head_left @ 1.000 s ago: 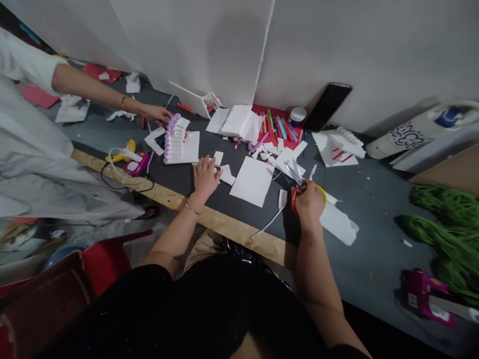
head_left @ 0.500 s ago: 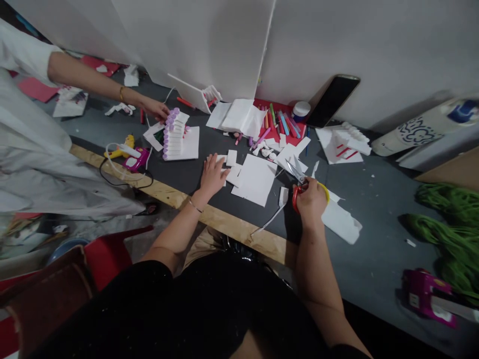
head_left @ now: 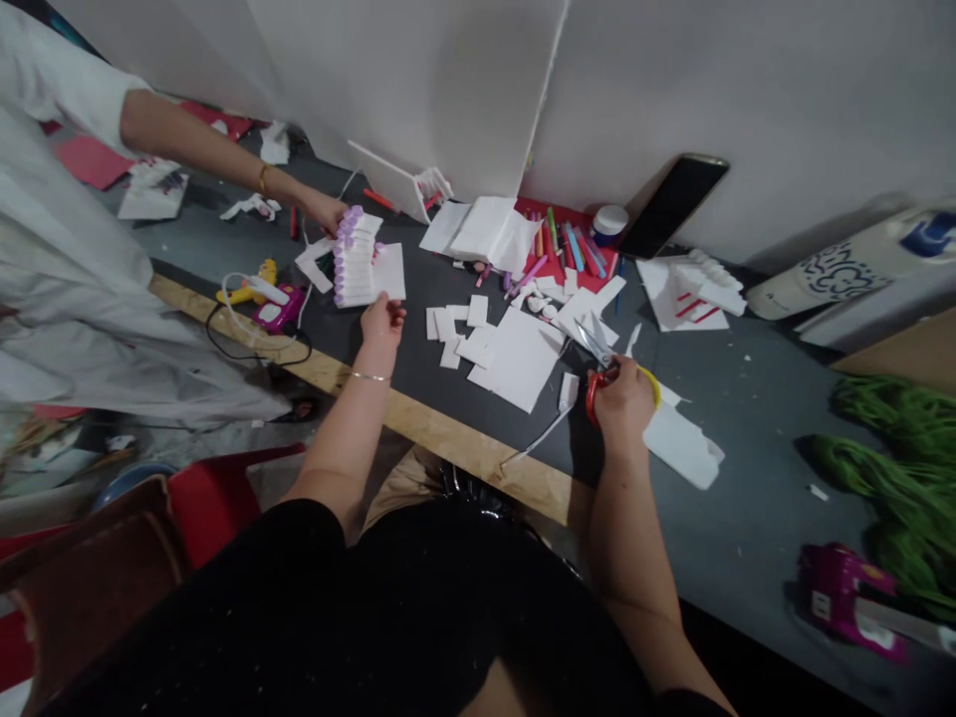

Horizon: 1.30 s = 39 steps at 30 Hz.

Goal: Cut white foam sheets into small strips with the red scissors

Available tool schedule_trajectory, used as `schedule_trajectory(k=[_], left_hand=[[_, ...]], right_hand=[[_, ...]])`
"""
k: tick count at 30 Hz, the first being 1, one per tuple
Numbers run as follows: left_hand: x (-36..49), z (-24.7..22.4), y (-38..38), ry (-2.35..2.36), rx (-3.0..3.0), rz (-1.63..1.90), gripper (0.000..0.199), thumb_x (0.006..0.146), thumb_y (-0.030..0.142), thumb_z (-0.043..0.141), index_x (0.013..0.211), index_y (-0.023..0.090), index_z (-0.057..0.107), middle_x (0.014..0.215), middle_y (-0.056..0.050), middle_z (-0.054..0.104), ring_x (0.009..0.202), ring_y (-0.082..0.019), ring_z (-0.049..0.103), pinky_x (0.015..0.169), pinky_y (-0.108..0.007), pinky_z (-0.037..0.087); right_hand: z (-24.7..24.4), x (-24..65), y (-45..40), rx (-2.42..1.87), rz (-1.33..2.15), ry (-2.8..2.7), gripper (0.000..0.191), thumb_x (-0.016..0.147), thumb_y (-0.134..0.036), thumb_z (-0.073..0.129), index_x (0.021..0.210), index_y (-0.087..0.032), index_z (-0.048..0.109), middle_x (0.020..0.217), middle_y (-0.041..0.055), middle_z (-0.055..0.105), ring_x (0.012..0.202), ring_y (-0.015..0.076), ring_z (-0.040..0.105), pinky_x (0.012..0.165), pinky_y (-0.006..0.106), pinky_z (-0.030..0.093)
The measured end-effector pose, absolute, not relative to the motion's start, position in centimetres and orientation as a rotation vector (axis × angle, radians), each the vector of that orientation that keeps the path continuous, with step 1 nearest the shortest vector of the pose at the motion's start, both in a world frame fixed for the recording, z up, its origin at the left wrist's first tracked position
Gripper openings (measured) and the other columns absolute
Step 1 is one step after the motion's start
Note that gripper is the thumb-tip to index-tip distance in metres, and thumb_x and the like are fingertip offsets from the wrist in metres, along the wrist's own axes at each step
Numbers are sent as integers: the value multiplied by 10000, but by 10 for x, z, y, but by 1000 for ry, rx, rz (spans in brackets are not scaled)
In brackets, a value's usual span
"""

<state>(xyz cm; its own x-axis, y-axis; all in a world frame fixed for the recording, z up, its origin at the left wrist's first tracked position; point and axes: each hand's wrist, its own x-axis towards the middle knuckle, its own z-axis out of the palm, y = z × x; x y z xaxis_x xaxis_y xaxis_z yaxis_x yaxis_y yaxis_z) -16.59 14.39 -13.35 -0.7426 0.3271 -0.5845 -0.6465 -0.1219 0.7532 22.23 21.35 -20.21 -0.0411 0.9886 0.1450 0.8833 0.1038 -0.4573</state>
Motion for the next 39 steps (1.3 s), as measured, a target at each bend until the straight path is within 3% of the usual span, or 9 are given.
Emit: schedule_trajectory(k=[3, 14, 19, 23, 28, 32, 36, 38, 39], left_hand=[[-164, -131, 151, 1474, -359, 1945, 456, 1068, 109, 658, 659, 198, 477, 514, 82, 502, 351, -13, 416, 375, -118, 254], [-177, -126, 164, 1319, -299, 2066, 469, 1138, 117, 552, 686, 207, 465, 495, 97, 470, 348, 2, 397, 343, -111, 207], [-185, -127, 166, 1275, -284, 2075, 467, 1108, 117, 626, 681, 210, 462, 515, 96, 464, 346, 0, 372, 337, -127, 230], [-186, -123, 163, 1223, -271, 2102, 467, 1159, 128, 516, 703, 214, 463, 496, 96, 459, 355, -3, 368, 330, -117, 214], [-195, -108, 163, 1226, -264, 2152, 463, 1181, 207, 521, 725, 225, 445, 503, 103, 467, 353, -3, 374, 335, -109, 219], [-199, -102, 163, 1213, -132, 2207, 386, 1176, 364, 570, 822, 211, 591, 508, 103, 473, 365, -18, 407, 345, -122, 233], [-192, -126, 153, 1581, 183, 2065, 289, 1134, 235, 608, 860, 214, 697, 485, 83, 455, 422, -77, 482, 419, -146, 350], [-189, -146, 142, 1909, 430, 1946, 231, 1033, 115, 676, 835, 226, 718, 601, 35, 605, 589, -123, 631, 592, -177, 514], [-188, -156, 137, 2061, 583, 1866, 204, 971, 78, 714, 835, 229, 728, 730, -6, 703, 751, -156, 714, 760, -219, 589]], right_hand=[[-204, 223, 213, -1799, 322, -1964, 429, 903, -367, 633, 1273, -158, 692, 1055, 163, 754, 999, 323, 633, 862, 420, 485], [-201, 223, 213, -1825, 314, -2008, 444, 931, -361, 625, 1313, -140, 680, 1096, 188, 756, 1010, 337, 654, 860, 429, 494], [-200, 222, 212, -1848, 305, -2007, 429, 936, -361, 638, 1305, -147, 687, 1101, 179, 769, 1031, 334, 665, 868, 417, 484], [-201, 223, 213, -1844, 281, -2005, 416, 936, -366, 637, 1284, -148, 705, 1077, 172, 776, 991, 327, 659, 847, 410, 466], [-205, 225, 215, -1812, 284, -2002, 412, 922, -363, 642, 1267, -145, 702, 1069, 174, 768, 976, 323, 644, 831, 406, 460], [-206, 225, 214, -1800, 288, -1995, 396, 927, -358, 641, 1265, -158, 691, 1060, 169, 744, 986, 326, 631, 841, 414, 472], [-204, 224, 214, -1829, 309, -2000, 419, 927, -353, 640, 1290, -149, 688, 1092, 186, 759, 1009, 341, 647, 871, 431, 481], [-202, 223, 214, -1845, 311, -1997, 424, 916, -339, 643, 1290, -146, 690, 1091, 190, 762, 1001, 345, 652, 872, 438, 489], [-202, 223, 215, -1844, 310, -2000, 427, 914, -334, 643, 1292, -142, 690, 1084, 190, 761, 997, 345, 654, 869, 438, 493]])
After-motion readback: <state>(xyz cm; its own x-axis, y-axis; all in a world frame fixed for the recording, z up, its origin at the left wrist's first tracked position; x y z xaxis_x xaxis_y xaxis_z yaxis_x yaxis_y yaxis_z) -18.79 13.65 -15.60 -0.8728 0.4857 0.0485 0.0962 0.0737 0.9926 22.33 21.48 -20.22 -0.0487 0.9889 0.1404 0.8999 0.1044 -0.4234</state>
